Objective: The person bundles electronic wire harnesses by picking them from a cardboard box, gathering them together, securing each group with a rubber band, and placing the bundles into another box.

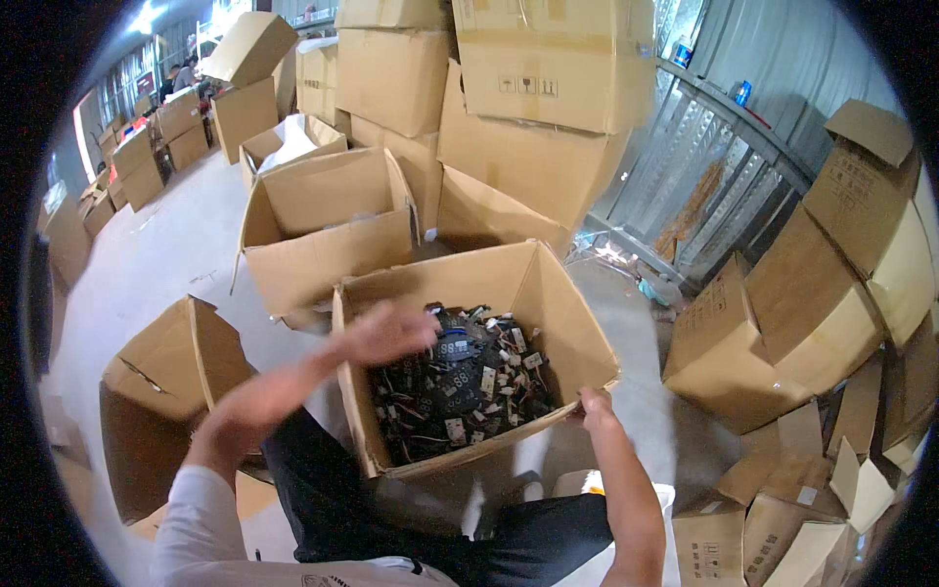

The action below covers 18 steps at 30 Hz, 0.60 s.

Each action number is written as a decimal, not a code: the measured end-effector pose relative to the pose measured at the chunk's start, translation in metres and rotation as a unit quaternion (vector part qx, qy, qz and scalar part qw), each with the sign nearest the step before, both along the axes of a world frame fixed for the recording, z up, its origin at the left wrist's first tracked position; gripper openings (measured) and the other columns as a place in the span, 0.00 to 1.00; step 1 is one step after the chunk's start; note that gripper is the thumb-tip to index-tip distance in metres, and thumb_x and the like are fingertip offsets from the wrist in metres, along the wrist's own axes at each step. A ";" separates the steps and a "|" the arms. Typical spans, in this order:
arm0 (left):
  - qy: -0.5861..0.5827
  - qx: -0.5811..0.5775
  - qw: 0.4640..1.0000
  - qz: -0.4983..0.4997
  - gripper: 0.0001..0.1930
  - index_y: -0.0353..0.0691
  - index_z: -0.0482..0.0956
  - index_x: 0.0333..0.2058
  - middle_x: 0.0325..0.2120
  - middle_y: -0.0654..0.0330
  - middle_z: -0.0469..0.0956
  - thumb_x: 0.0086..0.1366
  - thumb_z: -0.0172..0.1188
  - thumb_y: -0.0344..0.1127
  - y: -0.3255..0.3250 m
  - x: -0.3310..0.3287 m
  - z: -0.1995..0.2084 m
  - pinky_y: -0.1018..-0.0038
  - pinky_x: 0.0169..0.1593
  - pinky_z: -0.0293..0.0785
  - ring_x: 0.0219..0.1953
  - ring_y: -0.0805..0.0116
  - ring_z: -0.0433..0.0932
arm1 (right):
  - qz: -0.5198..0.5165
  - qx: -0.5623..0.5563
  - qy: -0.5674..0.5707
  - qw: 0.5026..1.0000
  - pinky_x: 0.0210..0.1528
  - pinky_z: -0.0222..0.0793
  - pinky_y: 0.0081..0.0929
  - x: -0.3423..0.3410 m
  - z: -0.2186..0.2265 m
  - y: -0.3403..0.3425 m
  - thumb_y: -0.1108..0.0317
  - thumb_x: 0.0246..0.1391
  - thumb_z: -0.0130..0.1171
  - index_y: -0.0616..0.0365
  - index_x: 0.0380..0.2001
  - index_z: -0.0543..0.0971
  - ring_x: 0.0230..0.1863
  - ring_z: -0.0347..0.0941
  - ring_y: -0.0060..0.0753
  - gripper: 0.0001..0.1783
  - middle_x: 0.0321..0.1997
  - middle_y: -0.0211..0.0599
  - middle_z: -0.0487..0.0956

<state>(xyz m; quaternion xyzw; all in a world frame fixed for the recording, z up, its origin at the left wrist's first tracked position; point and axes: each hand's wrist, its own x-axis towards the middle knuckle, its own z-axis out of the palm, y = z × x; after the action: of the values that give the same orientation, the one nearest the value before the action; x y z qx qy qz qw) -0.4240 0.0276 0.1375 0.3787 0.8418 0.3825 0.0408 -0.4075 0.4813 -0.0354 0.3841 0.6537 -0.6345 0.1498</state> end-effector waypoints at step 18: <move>-0.055 -0.338 0.884 0.319 0.13 0.35 0.85 0.35 0.38 0.46 0.83 0.55 0.60 0.36 0.079 -0.231 -0.105 0.58 0.46 0.79 0.43 0.50 0.83 | 0.009 0.220 0.151 0.964 0.21 0.66 0.33 -0.061 0.021 0.092 0.69 0.46 0.61 0.71 0.31 0.80 0.22 0.74 0.31 0.13 0.23 0.36 0.78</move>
<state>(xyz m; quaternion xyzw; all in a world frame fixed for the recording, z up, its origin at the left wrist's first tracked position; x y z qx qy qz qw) -0.6552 0.1070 0.0330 0.0311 0.9917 0.0878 0.0881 -0.4685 0.5729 -0.0143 0.3011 0.7957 -0.5246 -0.0328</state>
